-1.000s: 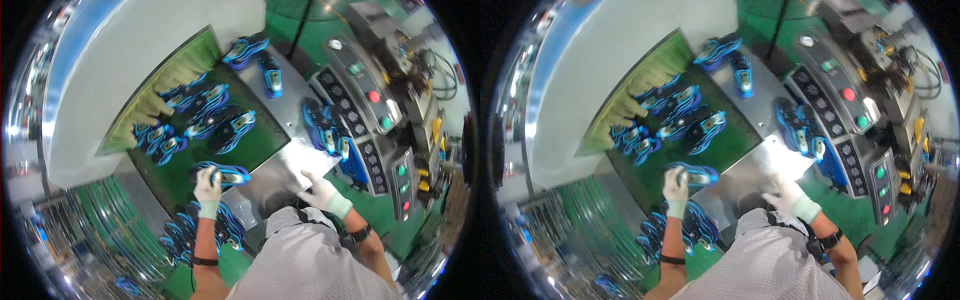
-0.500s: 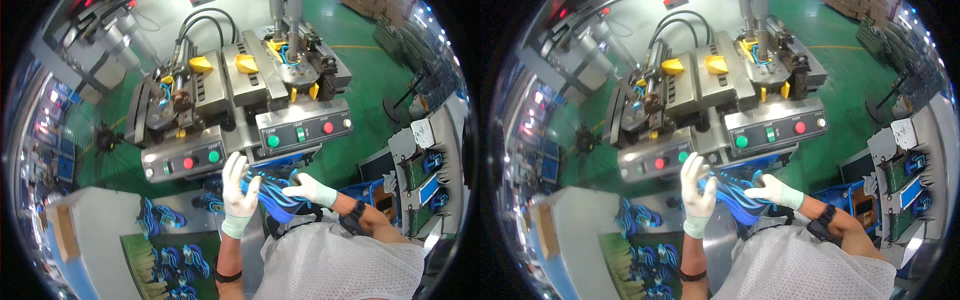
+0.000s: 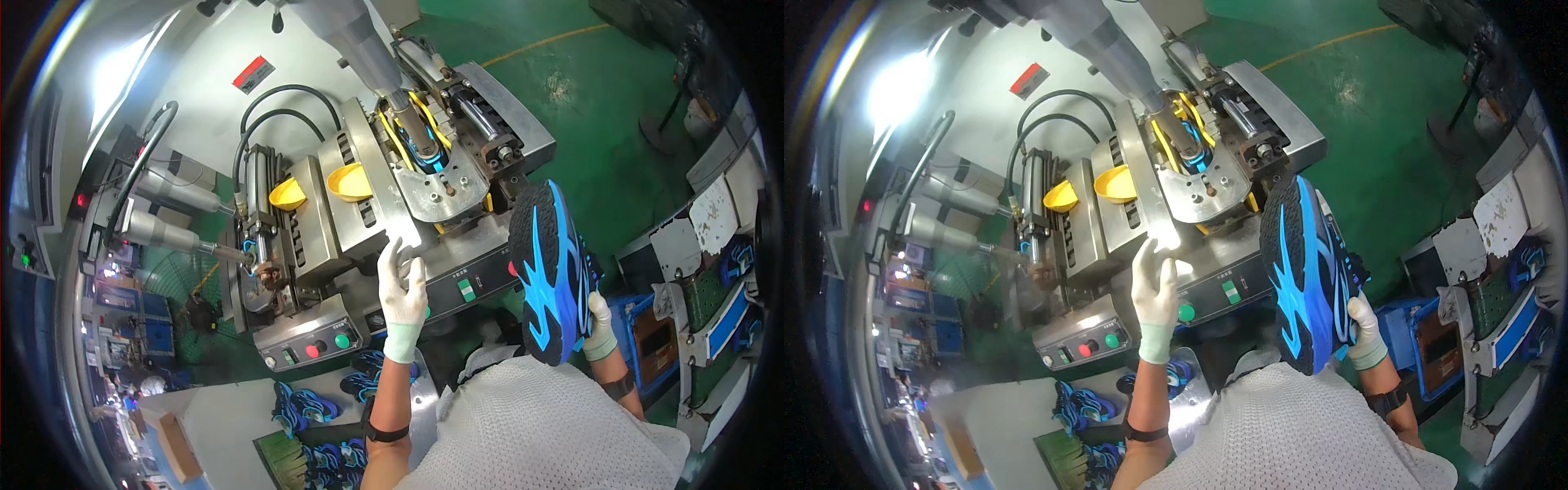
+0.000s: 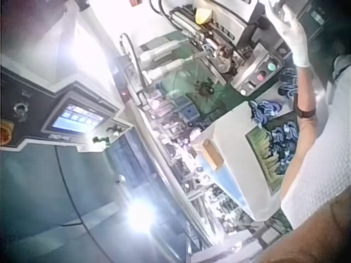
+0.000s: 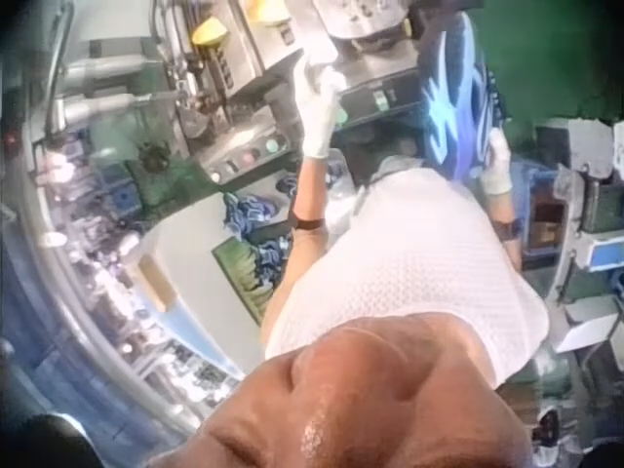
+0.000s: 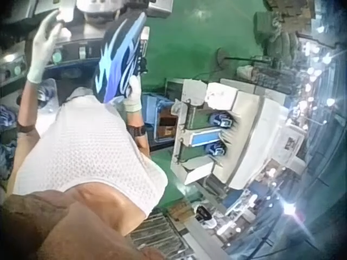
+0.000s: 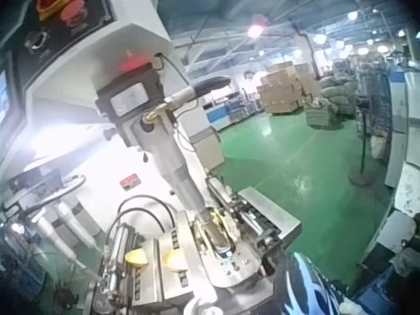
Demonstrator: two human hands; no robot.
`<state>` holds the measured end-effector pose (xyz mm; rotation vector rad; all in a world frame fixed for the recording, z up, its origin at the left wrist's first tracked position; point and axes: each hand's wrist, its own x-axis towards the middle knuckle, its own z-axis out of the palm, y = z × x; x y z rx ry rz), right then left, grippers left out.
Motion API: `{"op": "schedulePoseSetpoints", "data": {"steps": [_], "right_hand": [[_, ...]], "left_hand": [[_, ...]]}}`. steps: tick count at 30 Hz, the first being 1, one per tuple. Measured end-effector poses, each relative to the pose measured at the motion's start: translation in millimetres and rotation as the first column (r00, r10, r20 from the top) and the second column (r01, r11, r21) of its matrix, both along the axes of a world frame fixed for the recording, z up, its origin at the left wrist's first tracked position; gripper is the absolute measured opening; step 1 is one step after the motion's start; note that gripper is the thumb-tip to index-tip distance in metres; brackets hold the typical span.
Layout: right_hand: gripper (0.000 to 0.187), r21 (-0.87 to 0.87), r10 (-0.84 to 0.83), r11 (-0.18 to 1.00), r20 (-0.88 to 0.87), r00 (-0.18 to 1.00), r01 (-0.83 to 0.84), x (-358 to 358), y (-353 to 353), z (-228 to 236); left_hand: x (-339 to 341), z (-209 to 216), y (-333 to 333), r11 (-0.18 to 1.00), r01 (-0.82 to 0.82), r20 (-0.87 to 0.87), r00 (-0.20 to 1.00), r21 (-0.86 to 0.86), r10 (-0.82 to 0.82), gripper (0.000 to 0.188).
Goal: Operating industrial machinery to process and shape athletic shoes on a production line.
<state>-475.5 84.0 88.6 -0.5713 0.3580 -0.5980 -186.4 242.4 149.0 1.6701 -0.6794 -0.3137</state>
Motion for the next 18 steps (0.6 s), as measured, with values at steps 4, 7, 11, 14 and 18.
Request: {"op": "schedulePoseSetpoints", "data": {"steps": [4, 7, 11, 14, 18], "right_hand": [[0.084, 0.204, -0.009, 0.979, 0.121, 0.993, -0.016, 4.1, 2.2, -24.6], [0.078, 0.308, -0.043, 0.951, 0.212, 0.976, -0.026, 16.6, 17.8, -20.2], [0.07, 0.246, -0.064, 0.969, 0.149, 0.987, 0.026, 23.7, 25.1, -40.8], [0.067, 0.183, -0.076, 0.982, 0.114, 0.991, 0.054, 30.8, 29.3, -40.2], [0.066, 0.233, -0.115, 0.968, 0.059, 0.992, 0.099, 31.3, 38.4, -23.4]], "left_hand": [[14.2, -3.3, -16.0, 1.0, 0.013, 0.106, 0.994, 0.001, -0.014, 0.051], [27.2, 3.2, -19.8, 1.0, 0.019, 0.101, 0.995, 0.024, -0.021, 0.05], [43.9, 4.4, -30.3, 0.998, 0.048, 0.042, 0.998, -0.047, -0.046, 0.052], [61.1, 2.1, -37.5, 0.999, 0.043, 0.091, 0.995, 0.002, -0.043, 0.054], [69.1, -4.2, -54.6, 1.0, 0.009, 0.05, 0.999, 0.024, -0.01, 0.06]]}}
